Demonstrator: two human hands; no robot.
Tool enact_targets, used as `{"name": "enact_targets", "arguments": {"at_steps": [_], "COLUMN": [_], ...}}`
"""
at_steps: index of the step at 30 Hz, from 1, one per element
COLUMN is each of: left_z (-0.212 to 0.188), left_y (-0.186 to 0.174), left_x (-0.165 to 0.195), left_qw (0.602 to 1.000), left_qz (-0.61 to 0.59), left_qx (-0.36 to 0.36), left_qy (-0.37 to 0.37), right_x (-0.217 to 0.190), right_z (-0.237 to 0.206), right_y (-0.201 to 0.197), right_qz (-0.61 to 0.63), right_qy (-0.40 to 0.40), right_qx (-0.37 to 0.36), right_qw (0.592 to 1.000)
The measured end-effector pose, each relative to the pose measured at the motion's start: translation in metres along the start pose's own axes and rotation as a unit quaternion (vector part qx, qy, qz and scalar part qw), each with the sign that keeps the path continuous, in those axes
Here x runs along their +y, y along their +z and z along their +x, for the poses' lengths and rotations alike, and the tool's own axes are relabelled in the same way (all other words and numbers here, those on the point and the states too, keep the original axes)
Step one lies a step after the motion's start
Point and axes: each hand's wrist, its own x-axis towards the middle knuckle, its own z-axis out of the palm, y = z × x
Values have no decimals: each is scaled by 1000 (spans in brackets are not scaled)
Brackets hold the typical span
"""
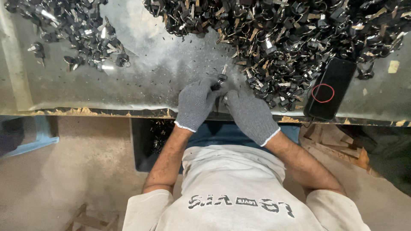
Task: The person wearing gray gloves picks small black metal hook-shaped parts one at a time from a large pile on the workbench, turns and checks each part in both hands, and drops it into a bin below the bench edge. The sorting continues steadily across the whole episode.
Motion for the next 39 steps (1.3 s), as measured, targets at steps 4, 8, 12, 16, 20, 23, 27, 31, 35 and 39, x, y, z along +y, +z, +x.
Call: {"name": "enact_targets", "arguments": {"at_steps": [4, 8, 12, 16, 20, 23, 27, 31, 35, 39], "left_z": [-8, -9, -10, -12, -13, -13, -13, -12, -14, -14], "left_y": [5, 13, 13, 14, 16, 12, 9, 17, 19, 14], "left_x": [-5, -9, -11, -9, -2, 0, -3, -9, -14, -13], "left_qw": [993, 990, 987, 986, 978, 991, 997, 989, 986, 988], "left_qz": [23, 75, 65, 79, 119, 41, -22, 0, 16, 16], "left_qx": [58, 45, 64, 57, 94, 89, 51, 76, 73, 65], "left_qy": [99, 112, 133, 134, 140, 88, 59, 125, 149, 139], "right_x": [-2, -9, -7, -4, -3, -4, -12, -22, -9, 15], "right_z": [2, 13, 16, 12, 12, 12, 8, 5, 13, 27], "right_y": [1, 10, 12, 11, 13, 14, 17, 28, 34, 30], "right_qz": [86, -22, 5, 42, -25, 17, -100, -162, -29, -52], "right_qy": [-30, 25, 19, -29, 30, 19, -16, 62, -42, -180], "right_qx": [54, 34, 13, 105, 13, 35, 171, 35, 22, -72], "right_qw": [994, 999, 1000, 993, 999, 999, 980, 984, 998, 980]}}
